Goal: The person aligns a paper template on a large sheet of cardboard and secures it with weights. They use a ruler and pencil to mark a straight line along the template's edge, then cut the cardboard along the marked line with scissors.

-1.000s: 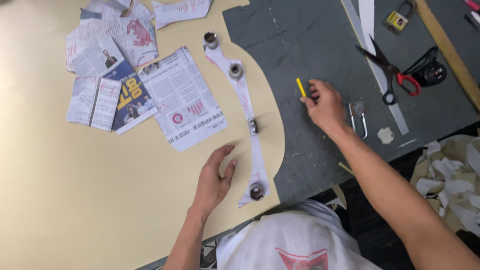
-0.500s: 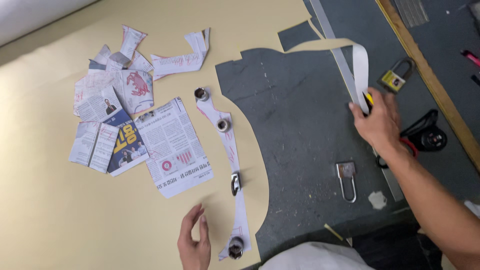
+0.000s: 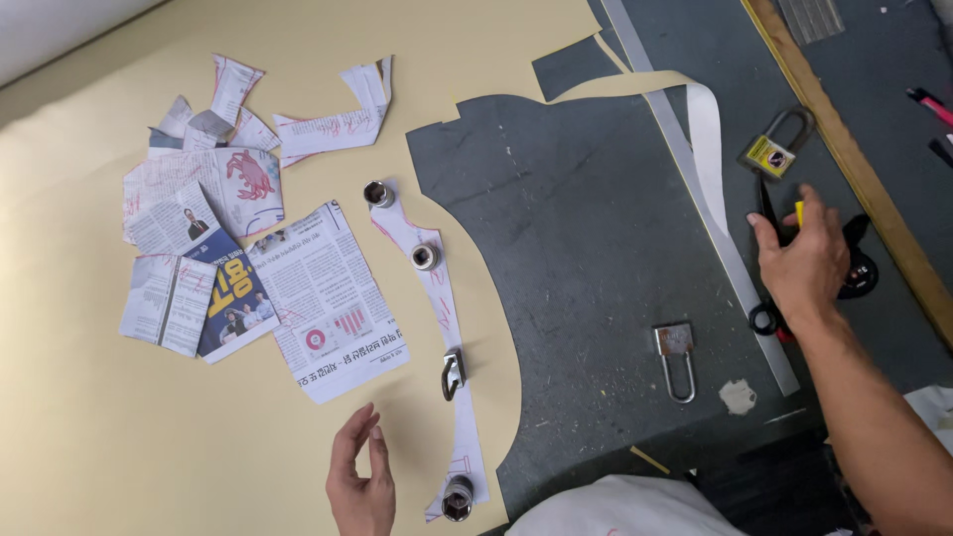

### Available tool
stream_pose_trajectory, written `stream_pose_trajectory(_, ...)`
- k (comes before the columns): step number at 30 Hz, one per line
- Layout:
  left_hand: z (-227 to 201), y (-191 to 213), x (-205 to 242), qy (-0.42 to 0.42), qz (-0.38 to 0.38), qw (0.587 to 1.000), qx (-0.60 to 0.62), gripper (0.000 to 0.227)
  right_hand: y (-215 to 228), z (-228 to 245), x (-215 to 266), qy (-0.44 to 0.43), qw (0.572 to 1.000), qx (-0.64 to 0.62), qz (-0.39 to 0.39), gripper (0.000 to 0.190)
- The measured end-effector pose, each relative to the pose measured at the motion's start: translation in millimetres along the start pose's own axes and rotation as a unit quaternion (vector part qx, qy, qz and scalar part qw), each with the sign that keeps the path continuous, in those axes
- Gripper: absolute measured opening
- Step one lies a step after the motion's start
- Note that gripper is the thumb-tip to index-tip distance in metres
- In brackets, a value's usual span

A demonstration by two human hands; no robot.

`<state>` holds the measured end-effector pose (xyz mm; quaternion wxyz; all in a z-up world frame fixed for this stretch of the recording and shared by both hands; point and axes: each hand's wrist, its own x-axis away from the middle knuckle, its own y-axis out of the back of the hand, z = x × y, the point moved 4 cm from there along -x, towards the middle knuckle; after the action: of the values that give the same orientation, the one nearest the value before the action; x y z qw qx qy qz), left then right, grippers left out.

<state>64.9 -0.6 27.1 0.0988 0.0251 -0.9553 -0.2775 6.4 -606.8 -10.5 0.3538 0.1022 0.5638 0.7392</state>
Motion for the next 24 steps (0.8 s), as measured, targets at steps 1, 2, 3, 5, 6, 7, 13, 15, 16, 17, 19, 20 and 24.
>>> stream_pose_trajectory(1,-3,0,0,-0.006,0.005,1.0,0.0,0.031,5,1,4,0.002,1.0,0.004,-0.016,0.059)
stream_pose_trajectory(2,-6,0,-2,-0.013,0.008,1.0,0.001,0.031,8,5,7,0.007,0.999,0.006,-0.033,0.057)
stream_pose_trajectory(3,-8,-1,-3,-0.015,0.008,1.0,-0.001,0.031,10,11,9,0.011,0.999,0.008,-0.051,0.056)
stream_pose_trajectory(5,-11,-4,-2,-0.016,0.013,1.0,-0.004,0.031,1,27,15,0.023,0.999,-0.015,-0.021,0.051)
stream_pose_trajectory(6,-13,-7,-1,-0.012,0.02,1.0,-0.003,0.031,-1,31,19,0.026,0.999,-0.024,-0.006,0.049)
stream_pose_trajectory(7,-14,-9,0,-0.008,0.026,1.0,-0.002,0.03,-4,32,23,0.009,1.0,-0.02,0.016,0.046)
stream_pose_trajectory(13,-17,-15,-4,-0.004,0.034,0.999,0.02,0.031,-22,32,5,-0.098,0.982,-0.075,0.144,0.04)
stream_pose_trajectory(15,-15,-18,-10,-0.016,0.037,0.999,0.034,0.031,-27,31,-2,-0.105,0.975,-0.09,0.176,0.04)
stream_pose_trajectory(16,-13,-18,-10,-0.018,0.038,0.998,0.037,0.031,-29,30,-4,-0.113,0.971,-0.074,0.197,0.038)
stream_pose_trajectory(17,-11,-17,-10,-0.021,0.04,0.998,0.04,0.031,-30,31,-5,-0.12,0.967,-0.057,0.218,0.036)
stream_pose_trajectory(19,-9,-16,-10,-0.021,0.036,0.998,0.048,0.032,-30,38,-5,-0.074,0.975,-0.023,0.207,0.031)
stream_pose_trajectory(20,-8,-16,-10,-0.022,0.035,0.998,0.05,0.032,-27,44,-4,-0.021,0.985,-0.006,0.174,0.029)
stream_pose_trajectory(24,-3,-13,-11,-0.018,0.035,0.997,0.059,0.033,-8,69,11,0.057,0.996,-0.006,0.072,0.028)
